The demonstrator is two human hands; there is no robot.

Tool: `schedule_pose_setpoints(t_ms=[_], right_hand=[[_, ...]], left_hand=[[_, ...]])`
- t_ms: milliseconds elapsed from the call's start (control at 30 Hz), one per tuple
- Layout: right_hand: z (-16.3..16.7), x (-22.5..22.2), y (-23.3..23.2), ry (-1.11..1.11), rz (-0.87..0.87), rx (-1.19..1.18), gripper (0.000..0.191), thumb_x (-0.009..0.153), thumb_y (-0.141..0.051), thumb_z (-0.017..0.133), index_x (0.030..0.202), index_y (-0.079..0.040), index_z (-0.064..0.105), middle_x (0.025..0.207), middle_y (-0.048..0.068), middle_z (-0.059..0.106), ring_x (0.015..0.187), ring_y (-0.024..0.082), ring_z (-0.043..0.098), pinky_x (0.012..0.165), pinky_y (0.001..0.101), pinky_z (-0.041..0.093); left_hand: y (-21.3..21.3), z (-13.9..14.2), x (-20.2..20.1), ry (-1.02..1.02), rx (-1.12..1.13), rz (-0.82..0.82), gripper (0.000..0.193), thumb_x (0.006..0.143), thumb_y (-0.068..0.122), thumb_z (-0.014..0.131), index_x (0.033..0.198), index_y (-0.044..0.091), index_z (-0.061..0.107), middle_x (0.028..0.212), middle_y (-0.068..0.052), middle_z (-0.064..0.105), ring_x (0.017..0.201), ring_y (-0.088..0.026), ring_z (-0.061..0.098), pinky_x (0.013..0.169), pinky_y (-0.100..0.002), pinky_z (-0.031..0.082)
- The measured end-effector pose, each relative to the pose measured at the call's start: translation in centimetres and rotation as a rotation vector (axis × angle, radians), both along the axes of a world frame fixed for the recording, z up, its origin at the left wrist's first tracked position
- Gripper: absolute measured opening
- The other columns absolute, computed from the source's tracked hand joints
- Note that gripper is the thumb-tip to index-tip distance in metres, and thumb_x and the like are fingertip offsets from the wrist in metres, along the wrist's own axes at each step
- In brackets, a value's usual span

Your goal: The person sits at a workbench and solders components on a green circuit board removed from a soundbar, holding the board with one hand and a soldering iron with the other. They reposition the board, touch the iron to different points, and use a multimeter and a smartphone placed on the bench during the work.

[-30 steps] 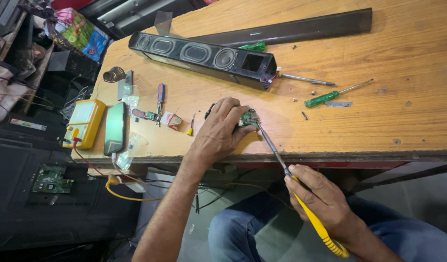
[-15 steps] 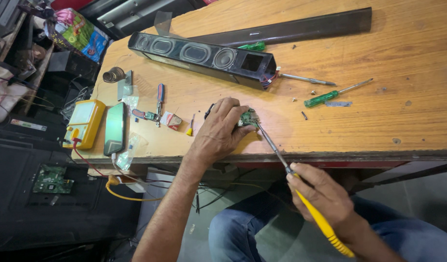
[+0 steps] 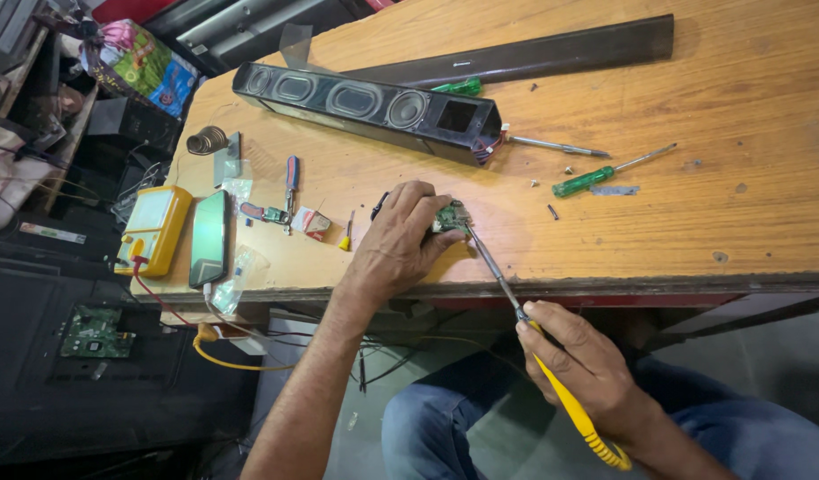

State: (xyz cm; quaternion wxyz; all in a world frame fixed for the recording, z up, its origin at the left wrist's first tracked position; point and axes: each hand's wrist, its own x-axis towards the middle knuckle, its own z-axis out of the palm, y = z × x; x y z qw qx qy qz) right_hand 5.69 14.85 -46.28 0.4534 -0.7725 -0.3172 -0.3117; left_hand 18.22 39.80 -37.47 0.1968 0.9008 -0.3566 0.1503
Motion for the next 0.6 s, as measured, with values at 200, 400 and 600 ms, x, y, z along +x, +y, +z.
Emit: schedule_pose_setpoints(t_ms=[200, 400, 600], right_hand=[[-0.8, -0.1, 0.3, -0.010, 0.001, -0.004, 0.040, 0.079, 0.003, 0.078, 0.117, 0.003, 0.068, 0.124, 0.022, 0.065, 0.115, 0.035, 0.068, 0.102, 0.0450, 0.057], [-1.3, -0.1, 0.8, -0.003, 0.024, 0.006, 0.039, 0.078, 0.006, 0.078, 0.116, 0.005, 0.069, 0.125, 0.024, 0.064, 0.113, 0.036, 0.069, 0.102, 0.0444, 0.056], [-0.8, -0.5, 0.0, -0.061, -0.030, 0.104, 0.028, 0.091, -0.003, 0.070, 0.118, 0.004, 0.066, 0.119, 0.021, 0.066, 0.108, 0.032, 0.070, 0.098, 0.0408, 0.057]], left_hand=[[0.0, 0.0, -0.1, -0.008, -0.014, -0.001, 0.045, 0.093, 0.031, 0.076, 0.123, 0.002, 0.060, 0.115, -0.018, 0.058, 0.114, -0.038, 0.058, 0.100, -0.047, 0.048], [0.1, -0.2, -0.1, -0.009, -0.017, 0.017, 0.044, 0.093, 0.031, 0.076, 0.122, 0.002, 0.060, 0.116, -0.018, 0.059, 0.114, -0.039, 0.058, 0.100, -0.047, 0.048], [0.1, 0.0, -0.1, -0.002, -0.020, 0.009, 0.047, 0.093, 0.032, 0.076, 0.126, 0.003, 0.061, 0.120, -0.019, 0.059, 0.117, -0.040, 0.058, 0.101, -0.047, 0.048]])
